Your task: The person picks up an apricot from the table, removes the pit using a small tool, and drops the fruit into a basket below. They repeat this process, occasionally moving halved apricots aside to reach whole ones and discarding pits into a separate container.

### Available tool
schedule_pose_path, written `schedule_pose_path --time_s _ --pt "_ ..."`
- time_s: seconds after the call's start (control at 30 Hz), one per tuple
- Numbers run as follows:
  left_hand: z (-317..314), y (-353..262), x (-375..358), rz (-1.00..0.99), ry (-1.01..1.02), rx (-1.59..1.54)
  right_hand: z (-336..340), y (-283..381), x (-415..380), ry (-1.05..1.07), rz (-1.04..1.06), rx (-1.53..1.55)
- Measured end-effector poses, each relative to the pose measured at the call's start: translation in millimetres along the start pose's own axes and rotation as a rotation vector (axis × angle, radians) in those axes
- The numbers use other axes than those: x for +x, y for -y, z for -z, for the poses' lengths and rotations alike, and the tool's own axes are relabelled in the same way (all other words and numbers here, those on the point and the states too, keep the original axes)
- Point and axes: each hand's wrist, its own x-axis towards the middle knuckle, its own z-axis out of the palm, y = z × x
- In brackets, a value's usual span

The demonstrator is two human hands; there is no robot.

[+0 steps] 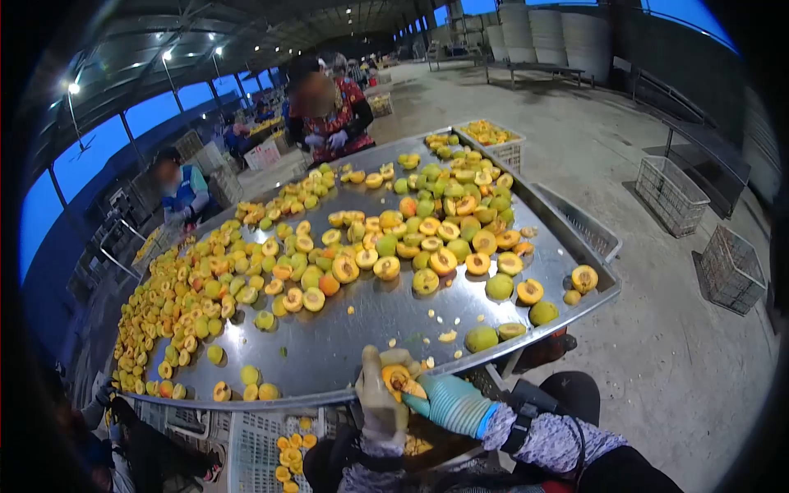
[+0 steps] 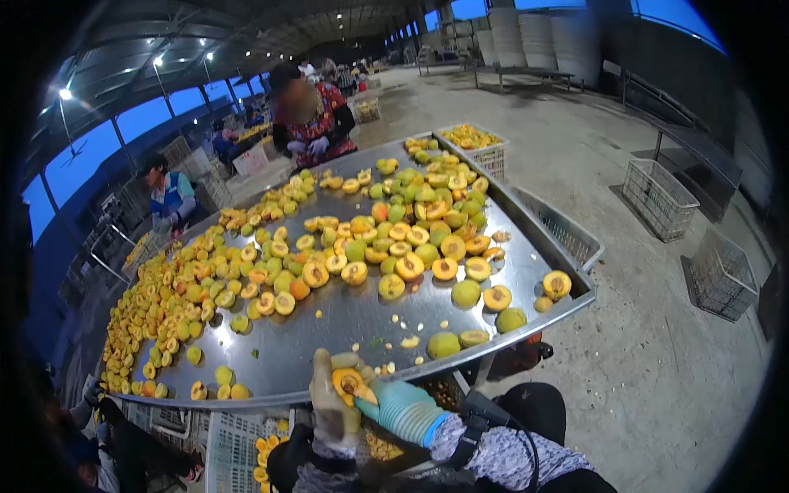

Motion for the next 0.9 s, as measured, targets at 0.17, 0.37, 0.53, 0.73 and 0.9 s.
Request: schedule_pose_path --time_s 0.17,0.37,0.53,0.73,0.9 --pt "0 -15 6 0.041 0.315 -0.234 2 1 -3 -0.018 0.045 0.212" --pt "-21 -7 -11 0.050 -0.124 -0.283 -23 -4 -3 -0.091 0.008 0.246" --pt "5 15 -4 0.087 -0.129 -0.180 -12 7 -10 -0.055 0.005 0.148" --pt "2 3 -7 -0.012 -0.019 -0.172 -23 6 -7 0.201 -0.044 0.476" --pt "-7 4 -6 0.045 -0.113 -0.138 -17 -6 -8 0.170 -0.049 0.275"
